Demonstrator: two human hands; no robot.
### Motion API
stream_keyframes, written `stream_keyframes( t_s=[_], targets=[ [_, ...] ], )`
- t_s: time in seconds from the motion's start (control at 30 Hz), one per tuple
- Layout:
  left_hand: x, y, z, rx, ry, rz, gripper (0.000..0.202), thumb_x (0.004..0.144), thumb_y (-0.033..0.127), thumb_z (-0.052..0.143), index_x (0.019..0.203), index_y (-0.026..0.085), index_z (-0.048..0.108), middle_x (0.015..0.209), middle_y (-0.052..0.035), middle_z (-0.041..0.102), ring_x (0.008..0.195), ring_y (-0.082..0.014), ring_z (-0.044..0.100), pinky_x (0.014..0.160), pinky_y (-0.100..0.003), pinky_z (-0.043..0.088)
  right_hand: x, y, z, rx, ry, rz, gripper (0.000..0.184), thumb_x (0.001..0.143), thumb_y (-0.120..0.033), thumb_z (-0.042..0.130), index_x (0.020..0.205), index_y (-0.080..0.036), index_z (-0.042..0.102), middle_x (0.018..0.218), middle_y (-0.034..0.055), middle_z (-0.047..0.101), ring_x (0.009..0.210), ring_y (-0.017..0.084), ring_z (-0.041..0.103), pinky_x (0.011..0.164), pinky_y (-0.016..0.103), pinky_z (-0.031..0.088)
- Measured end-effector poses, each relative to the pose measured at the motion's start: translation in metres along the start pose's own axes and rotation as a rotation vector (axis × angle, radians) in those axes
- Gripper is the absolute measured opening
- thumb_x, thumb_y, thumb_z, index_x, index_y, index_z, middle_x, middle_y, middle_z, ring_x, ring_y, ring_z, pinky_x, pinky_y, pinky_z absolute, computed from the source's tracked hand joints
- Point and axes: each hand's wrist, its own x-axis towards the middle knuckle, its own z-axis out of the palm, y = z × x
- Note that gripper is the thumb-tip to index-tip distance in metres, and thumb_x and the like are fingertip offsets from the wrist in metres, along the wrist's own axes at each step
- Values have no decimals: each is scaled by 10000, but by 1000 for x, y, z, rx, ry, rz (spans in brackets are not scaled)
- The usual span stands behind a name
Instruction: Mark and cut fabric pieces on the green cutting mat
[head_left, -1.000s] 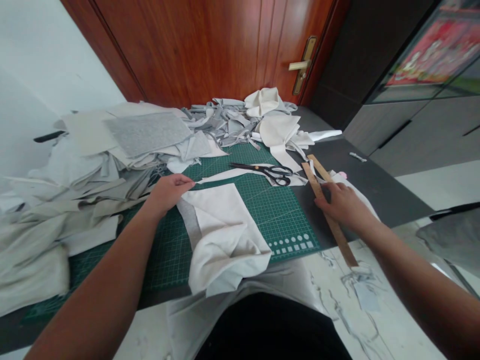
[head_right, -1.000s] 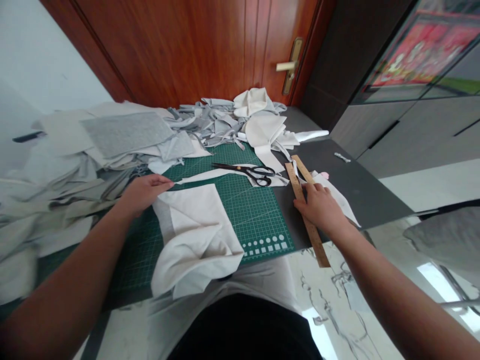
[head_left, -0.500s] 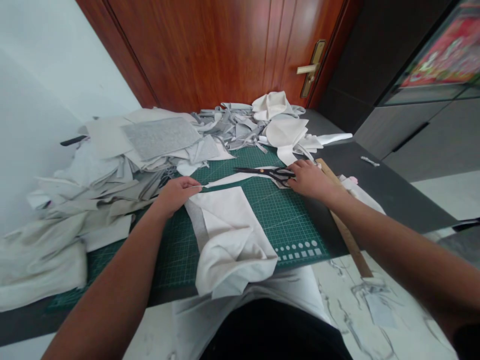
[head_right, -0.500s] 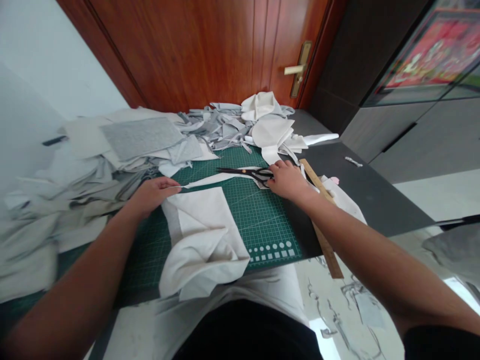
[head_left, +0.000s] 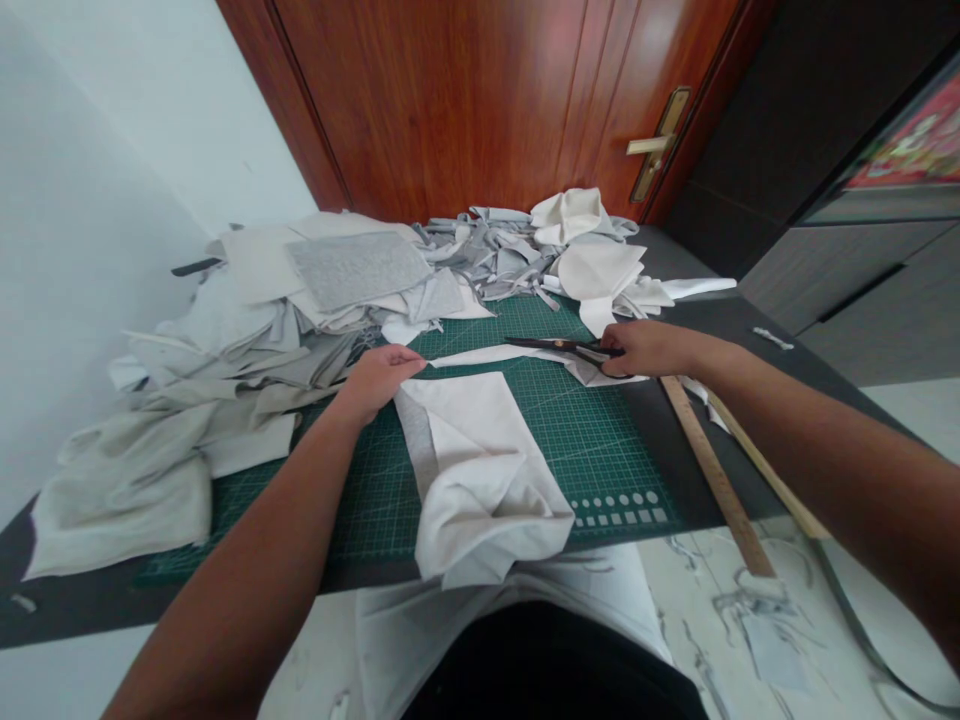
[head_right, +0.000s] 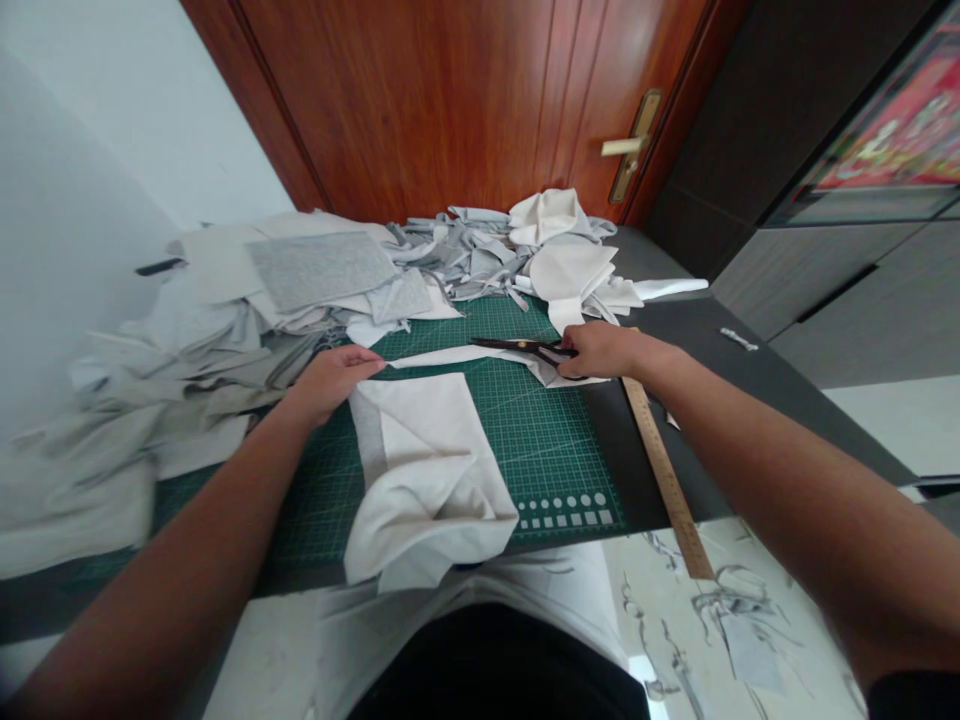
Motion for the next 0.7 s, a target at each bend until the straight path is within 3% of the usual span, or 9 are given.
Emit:
stream_keyframes(
  t_s=[0.13, 0.2, 0.3, 0.37, 0.5, 0.57, 0.7],
  targets=[
    [1, -1, -1, -25, 19, -19, 260, 665, 434, 762, 792, 208, 779, 765, -19, 759, 692, -182, 622, 650, -265, 429, -25, 13, -13, -5, 83, -22, 416, 836, -317, 665, 1197, -109, 664, 1042, 165, 726, 874, 261, 655, 766, 348, 460],
    [2, -1, -1, -26, 17, -23, 265, 652, 430, 767, 800, 212, 791, 776, -22, 765, 703, -187, 627, 652, -266, 426, -41, 21, -21, -22, 143, -12, 399, 859, -333, 672, 1172, -87, 666, 1013, 184, 715, 846, 250, 633, 769, 364, 451],
    [2, -3, 0, -11, 26, -10, 276, 658, 435, 764, 819, 214, 804, 794, -29, 773, 730, -197, 637, 656, -268, 424, -66, 27, -28, 47, 232, 105, 499, 826, -525, 724, 1095, -108, 665, 929, 165, 698, 763, 236, 599, 710, 380, 438],
    [1, -3, 0, 21, 30, 3, 268, 670, 431, 753, 818, 215, 808, 783, -29, 771, 734, -200, 638, 654, -271, 420, -80, 21, -27, 248, 271, 177, 577, 791, -666, 707, 1048, -152, 661, 914, 136, 692, 746, 237, 596, 692, 387, 439],
    [-2, 0, -1, 89, 1, 18, 231, 676, 393, 734, 798, 210, 805, 753, -22, 759, 730, -202, 634, 674, -280, 419, -92, -21, -7, 860, 211, 101, 567, 806, -755, 635, 888, -195, 652, 786, 50, 637, 703, 197, 559, 662, 349, 432],
    [-3, 2, -1, 103, 12, 18, 220, 681, 389, 731, 783, 206, 796, 738, -20, 750, 722, -202, 630, 686, -285, 423, -91, -53, 7, 1104, 91, -2, 541, 807, -730, 667, 813, -190, 637, 686, 12, 566, 637, 158, 504, 616, 315, 401],
    [-4, 5, 4, -26, 64, -5, 220, 698, 414, 733, 718, 194, 737, 700, -16, 714, 665, -172, 592, 658, -274, 414, -79, -123, 31, 1538, -197, -93, 530, 758, -689, 754, 829, -176, 643, 695, -4, 552, 602, 126, 473, 547, 273, 347]
  ],
)
